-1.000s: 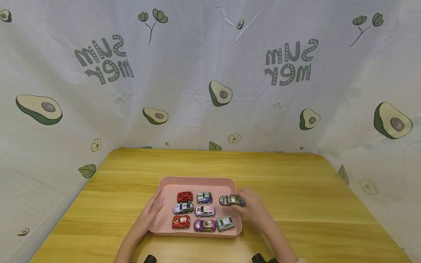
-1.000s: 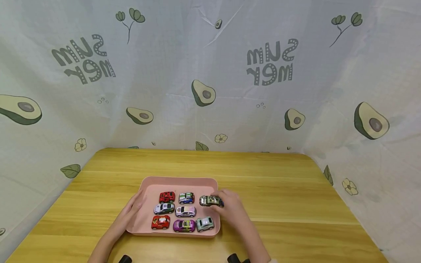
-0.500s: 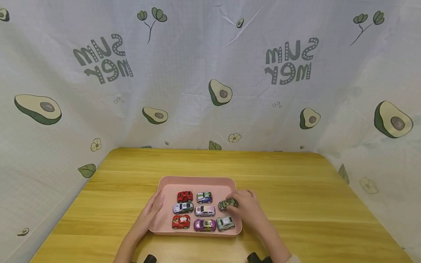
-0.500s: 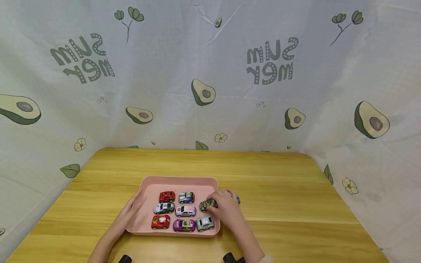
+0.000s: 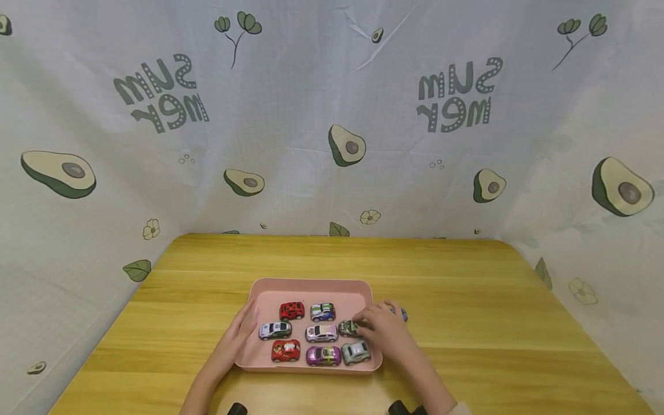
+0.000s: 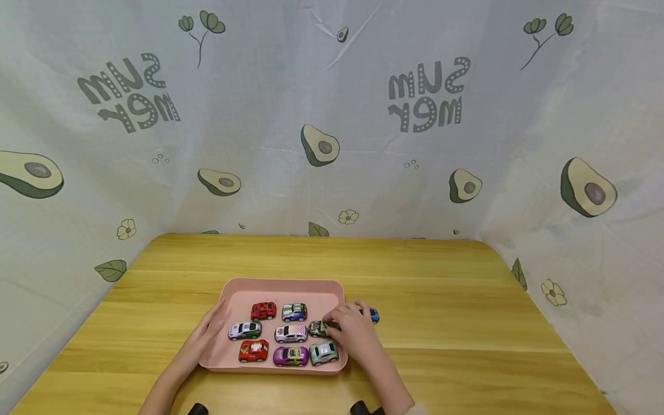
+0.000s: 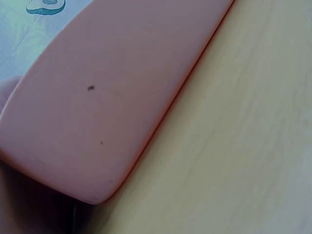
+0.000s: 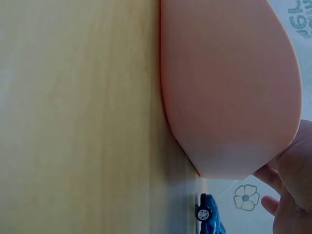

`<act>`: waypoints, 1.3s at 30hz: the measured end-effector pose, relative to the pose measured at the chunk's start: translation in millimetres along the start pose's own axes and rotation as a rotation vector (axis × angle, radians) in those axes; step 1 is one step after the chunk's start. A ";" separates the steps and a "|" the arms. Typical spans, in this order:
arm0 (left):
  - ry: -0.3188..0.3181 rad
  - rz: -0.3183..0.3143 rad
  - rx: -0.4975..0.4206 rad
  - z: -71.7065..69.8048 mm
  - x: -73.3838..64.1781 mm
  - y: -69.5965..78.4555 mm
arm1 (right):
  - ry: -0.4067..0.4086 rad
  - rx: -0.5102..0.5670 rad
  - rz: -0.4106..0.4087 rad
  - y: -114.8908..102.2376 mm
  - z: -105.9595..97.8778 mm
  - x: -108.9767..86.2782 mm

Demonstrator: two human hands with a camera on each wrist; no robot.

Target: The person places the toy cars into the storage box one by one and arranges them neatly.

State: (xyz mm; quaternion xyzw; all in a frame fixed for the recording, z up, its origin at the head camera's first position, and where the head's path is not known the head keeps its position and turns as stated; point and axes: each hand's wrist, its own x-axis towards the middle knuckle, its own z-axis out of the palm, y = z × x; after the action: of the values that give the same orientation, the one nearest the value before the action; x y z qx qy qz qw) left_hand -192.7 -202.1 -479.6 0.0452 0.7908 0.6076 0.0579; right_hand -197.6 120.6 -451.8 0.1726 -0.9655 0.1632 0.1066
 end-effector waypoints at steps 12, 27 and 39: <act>0.000 0.015 0.006 0.2 1.1 0.2 | 0.033 0.079 0.058 0.8 -10.7 -2.5; -0.025 0.053 0.003 -1.0 3.0 -1.8 | 0.184 0.095 0.075 36.3 -25.4 -16.0; 0.024 0.124 0.072 -0.2 1.6 -4.2 | 0.177 0.108 0.118 46.4 -30.1 -19.8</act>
State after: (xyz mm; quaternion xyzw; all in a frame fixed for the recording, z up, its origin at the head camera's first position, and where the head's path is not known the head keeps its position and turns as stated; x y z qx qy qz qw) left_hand -194.3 -203.2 -483.7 0.0887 0.8084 0.5819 0.0088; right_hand -192.0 178.3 -442.1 0.1059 -0.9507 0.2353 0.1722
